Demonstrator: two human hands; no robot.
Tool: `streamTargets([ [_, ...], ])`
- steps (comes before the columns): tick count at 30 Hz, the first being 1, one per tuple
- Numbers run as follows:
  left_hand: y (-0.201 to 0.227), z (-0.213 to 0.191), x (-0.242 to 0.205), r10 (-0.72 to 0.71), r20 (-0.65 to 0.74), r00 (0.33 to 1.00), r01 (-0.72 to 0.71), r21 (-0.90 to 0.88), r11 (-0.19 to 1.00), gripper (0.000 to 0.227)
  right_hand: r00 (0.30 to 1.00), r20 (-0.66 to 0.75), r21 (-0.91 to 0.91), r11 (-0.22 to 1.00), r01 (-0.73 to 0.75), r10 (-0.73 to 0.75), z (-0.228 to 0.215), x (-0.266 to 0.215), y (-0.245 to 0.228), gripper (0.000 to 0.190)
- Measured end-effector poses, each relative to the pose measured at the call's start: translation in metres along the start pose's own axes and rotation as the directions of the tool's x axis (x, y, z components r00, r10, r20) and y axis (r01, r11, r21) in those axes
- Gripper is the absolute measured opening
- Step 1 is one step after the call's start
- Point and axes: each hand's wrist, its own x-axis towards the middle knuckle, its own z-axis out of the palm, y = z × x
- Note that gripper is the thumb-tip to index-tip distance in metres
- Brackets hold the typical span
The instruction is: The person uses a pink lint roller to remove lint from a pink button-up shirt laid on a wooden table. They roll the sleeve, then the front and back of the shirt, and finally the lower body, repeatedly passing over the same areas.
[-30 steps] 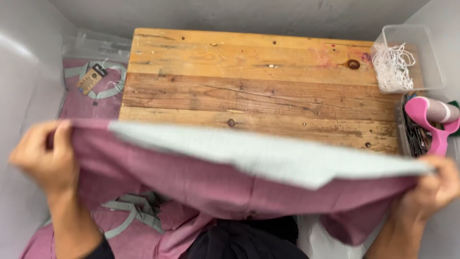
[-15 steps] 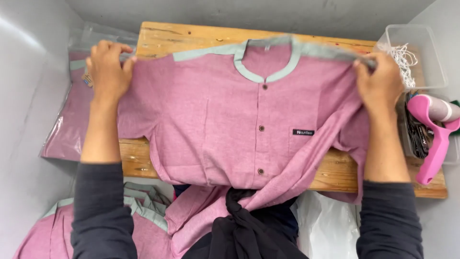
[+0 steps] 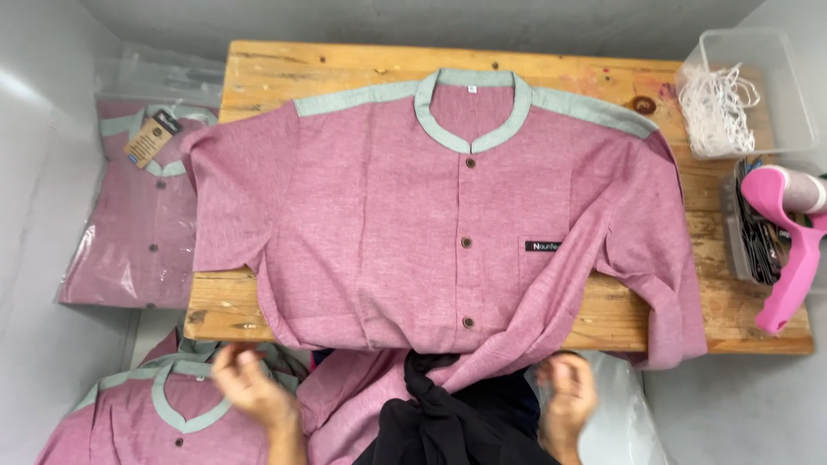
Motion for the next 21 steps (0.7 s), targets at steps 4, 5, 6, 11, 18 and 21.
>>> streamTargets([
  [4,0.003,0.027,-0.033,-0.348,0.339,0.874,0.387,-0.055,0.92,0.066,0.854,0.41,0.142,0.903,-0.406,0.319,0.01,-0.023,0.007,0.053],
  [5,0.024,0.037,-0.03,-0.332,0.364,0.87,0.425,-0.212,0.88,0.061,0.841,0.402,0.163,0.875,-0.455,0.362,0.017,-0.025,-0.004,0.043],
  [6,0.013,0.025,-0.033,-0.334,0.368,0.868,0.427,-0.209,0.88,0.061,0.841,0.399,0.162,0.875,-0.457,0.366,0.016,-0.027,-0.001,0.043],
  [11,0.0,-0.004,-0.02,-0.096,0.507,0.857,0.096,0.025,0.995,0.052,0.868,0.267,0.38,0.782,-0.494,0.419,0.019,-0.023,-0.002,0.026],
  [18,-0.006,-0.01,-0.019,-0.305,0.372,0.877,0.423,-0.295,0.856,0.009,0.859,0.055,0.452,0.754,-0.476,0.509,-0.021,0.028,0.007,0.014],
  [21,0.021,-0.008,0.007,-0.423,0.112,0.899,0.433,-0.362,0.825,0.005,0.824,-0.134,0.517,0.749,-0.415,0.55,-0.035,0.075,-0.033,0.034],
])
